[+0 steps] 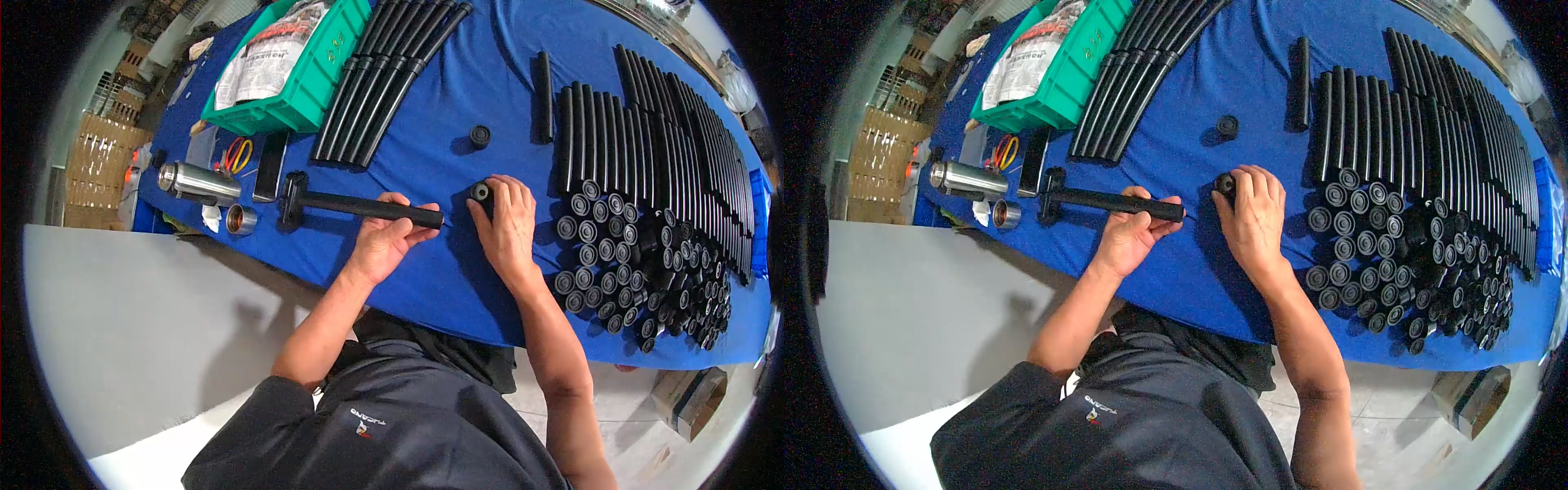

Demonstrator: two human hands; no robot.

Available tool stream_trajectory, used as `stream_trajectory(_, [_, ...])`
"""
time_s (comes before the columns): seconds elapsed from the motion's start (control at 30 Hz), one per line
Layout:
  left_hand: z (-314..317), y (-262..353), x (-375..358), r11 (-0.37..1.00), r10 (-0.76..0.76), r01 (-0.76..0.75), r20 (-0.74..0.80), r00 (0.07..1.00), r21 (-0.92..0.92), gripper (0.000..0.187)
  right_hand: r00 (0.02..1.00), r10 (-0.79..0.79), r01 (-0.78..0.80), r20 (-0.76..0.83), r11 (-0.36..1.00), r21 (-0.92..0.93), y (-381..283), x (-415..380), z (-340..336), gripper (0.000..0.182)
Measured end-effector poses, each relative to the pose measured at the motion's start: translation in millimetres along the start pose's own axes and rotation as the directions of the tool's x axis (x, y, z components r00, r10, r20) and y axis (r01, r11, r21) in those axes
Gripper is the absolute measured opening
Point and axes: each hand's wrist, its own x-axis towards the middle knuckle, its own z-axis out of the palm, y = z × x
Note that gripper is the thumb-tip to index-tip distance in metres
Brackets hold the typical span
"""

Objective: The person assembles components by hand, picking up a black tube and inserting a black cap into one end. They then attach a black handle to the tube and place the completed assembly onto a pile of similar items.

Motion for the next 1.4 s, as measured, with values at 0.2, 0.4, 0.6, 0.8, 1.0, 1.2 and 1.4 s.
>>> stream_trajectory(0.2, [4.8, -0.3, 0.7, 1.000, 0.025, -0.025, -0.021, 0.999, -0.010, 0.035, 0.979, 0.005, -0.079, 0.203, 0.931, 0.357, -16.5, -5.7, -6.8, 0.037])
stream_trajectory(0.4, [7.8, -0.4, 1.8, 0.999, 0.034, -0.034, 0.018, 0.999, 0.003, 0.033, 0.963, -0.065, -0.037, 0.263, 0.931, 0.364, -25.1, -5.7, -9.0, 0.040])
stream_trajectory(0.6, [9.7, -4.5, 1.6, 0.998, 0.069, -0.069, -0.028, 0.997, 0.003, 0.030, 0.963, -0.057, -0.071, 0.262, 0.889, 0.452, -28.1, -4.1, -9.3, 0.040])
stream_trajectory(0.8, [17.9, -3.4, -1.7, 0.997, 0.080, -0.078, -0.090, 0.993, 0.026, 0.028, 0.968, -0.077, -0.035, 0.238, 0.900, 0.434, -30.1, -10.6, -4.9, 0.041])
stream_trajectory(1.0, [14.8, -5.9, -2.2, 0.997, 0.072, -0.072, -0.110, 0.991, -0.001, 0.029, 0.981, -0.110, 0.033, 0.159, 0.906, 0.422, -35.1, -13.5, 0.7, 0.042])
stream_trajectory(1.2, [19.0, -7.0, -4.0, 0.994, 0.102, -0.096, -0.106, 0.989, 0.058, 0.028, 0.979, -0.138, 0.072, 0.149, 0.920, 0.385, -37.4, -15.1, 0.0, 0.043])
stream_trajectory(1.4, [23.4, -4.7, -5.7, 0.994, 0.083, -0.072, -0.141, 0.987, 0.087, 0.026, 0.982, -0.144, 0.090, 0.122, 0.926, 0.366, -35.5, -17.5, 3.4, 0.044])
